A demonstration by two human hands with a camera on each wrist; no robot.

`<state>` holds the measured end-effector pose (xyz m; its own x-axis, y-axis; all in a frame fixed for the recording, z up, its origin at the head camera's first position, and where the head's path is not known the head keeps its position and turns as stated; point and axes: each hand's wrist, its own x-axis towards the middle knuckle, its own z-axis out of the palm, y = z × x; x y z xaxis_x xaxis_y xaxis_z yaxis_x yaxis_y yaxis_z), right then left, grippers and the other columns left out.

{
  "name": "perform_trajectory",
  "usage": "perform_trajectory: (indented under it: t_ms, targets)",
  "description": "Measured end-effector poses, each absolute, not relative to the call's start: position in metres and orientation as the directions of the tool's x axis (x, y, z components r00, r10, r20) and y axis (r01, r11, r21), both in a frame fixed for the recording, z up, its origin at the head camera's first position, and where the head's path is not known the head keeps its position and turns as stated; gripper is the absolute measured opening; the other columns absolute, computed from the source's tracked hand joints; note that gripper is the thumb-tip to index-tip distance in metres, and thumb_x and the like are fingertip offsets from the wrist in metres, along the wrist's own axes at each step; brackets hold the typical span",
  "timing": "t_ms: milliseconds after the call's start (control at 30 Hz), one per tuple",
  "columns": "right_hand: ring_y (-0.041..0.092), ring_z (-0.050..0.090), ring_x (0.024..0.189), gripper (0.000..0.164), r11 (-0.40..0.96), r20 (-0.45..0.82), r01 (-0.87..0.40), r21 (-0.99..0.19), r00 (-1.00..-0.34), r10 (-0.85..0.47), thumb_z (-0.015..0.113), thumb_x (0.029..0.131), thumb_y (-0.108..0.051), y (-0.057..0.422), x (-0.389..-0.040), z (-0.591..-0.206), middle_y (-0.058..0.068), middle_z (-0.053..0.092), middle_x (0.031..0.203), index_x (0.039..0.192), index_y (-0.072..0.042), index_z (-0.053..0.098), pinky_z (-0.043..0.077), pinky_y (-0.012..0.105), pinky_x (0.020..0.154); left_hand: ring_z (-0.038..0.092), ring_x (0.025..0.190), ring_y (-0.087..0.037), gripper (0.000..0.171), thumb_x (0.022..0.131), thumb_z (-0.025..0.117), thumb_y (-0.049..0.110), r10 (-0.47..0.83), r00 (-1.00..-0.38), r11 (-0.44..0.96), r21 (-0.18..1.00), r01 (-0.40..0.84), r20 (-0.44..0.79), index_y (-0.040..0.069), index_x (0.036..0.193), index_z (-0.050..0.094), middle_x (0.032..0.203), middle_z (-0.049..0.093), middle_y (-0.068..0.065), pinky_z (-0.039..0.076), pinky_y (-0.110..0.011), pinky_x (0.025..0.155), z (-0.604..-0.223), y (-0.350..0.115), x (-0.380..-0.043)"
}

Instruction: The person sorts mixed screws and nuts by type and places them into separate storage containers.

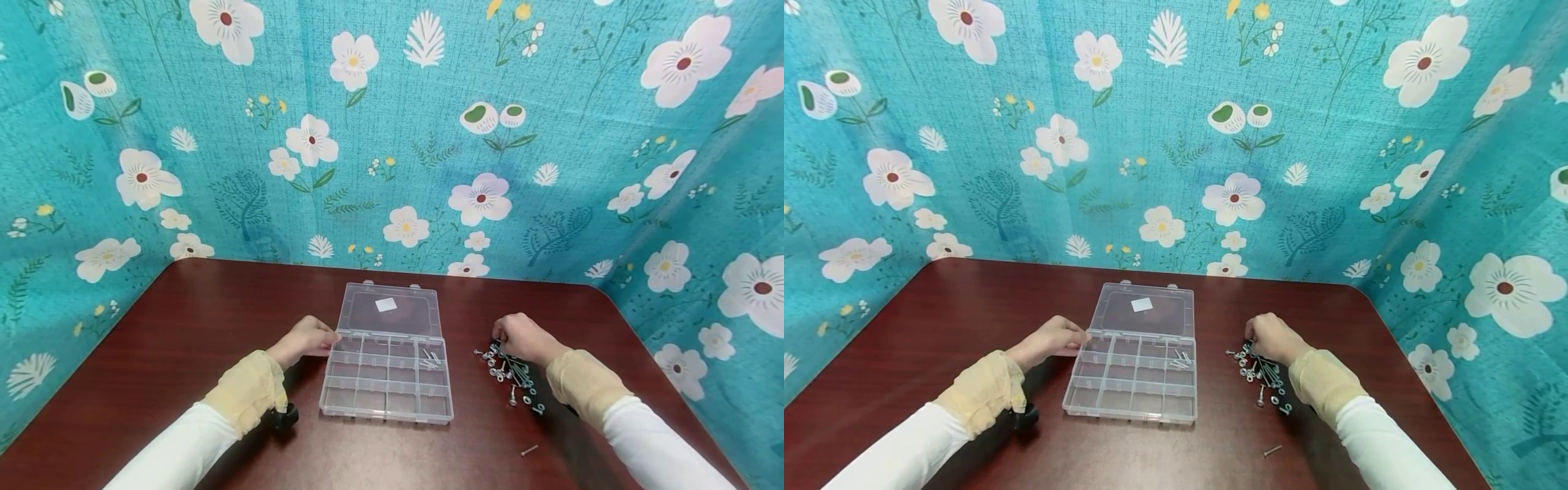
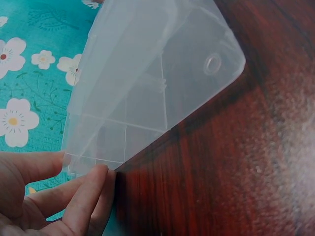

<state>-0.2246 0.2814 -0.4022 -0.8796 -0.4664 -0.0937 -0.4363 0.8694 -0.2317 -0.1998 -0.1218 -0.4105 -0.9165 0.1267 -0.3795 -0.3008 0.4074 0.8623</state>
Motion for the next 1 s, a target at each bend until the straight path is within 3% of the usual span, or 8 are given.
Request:
perform_trajectory:
  t_ms: [267,633,1000]
  targets:
    - [0.011,0.051,0.061,0.01,0.876,-0.183,-0.329,-0.352,-0.894,-0.409,0.069,0.07,0.001,0.254,-0.214,-0.389,-0.001,0.058,0.067,0.076,-0.006,0.065,0.046,0.025,0.053,0.061,0.091,-0.027,0.03,0.087,0.06,0.004,0.142,-0.915,0.393,0.87,-0.297,-0.377,-0.019,0.107,0.057,0.105,0.06,-0.025,0.056,-0.034,0.074,-0.409,-0.124,-0.201]
    - [0.011,0.051,0.054,0.007,0.795,-0.156,-0.21,-0.569,-0.922,-0.355,0.065,0.072,0.002,0.2,-0.196,-0.375,-0.001,0.058,0.062,0.077,-0.002,0.067,0.046,0.023,0.05,0.063,0.088,-0.025,0.029,0.087,0.06,0.003,0.123,-0.915,0.393,0.866,-0.31,-0.384,-0.019,0.106,0.058,0.101,0.062,-0.024,0.056,-0.032,0.072,-0.411,-0.123,-0.201]
    - [0.016,0.062,0.063,0.01,0.675,-0.196,-0.098,-0.731,-0.918,-0.346,0.062,0.079,0.005,0.184,-0.192,-0.376,0.008,0.063,0.076,0.089,0.007,0.065,0.057,0.034,0.062,0.062,0.09,-0.025,0.03,0.088,0.06,0.003,0.129,-0.912,0.388,0.866,-0.315,-0.389,-0.02,0.107,0.057,0.103,0.061,-0.024,0.056,-0.032,0.073,-0.411,-0.123,-0.2]
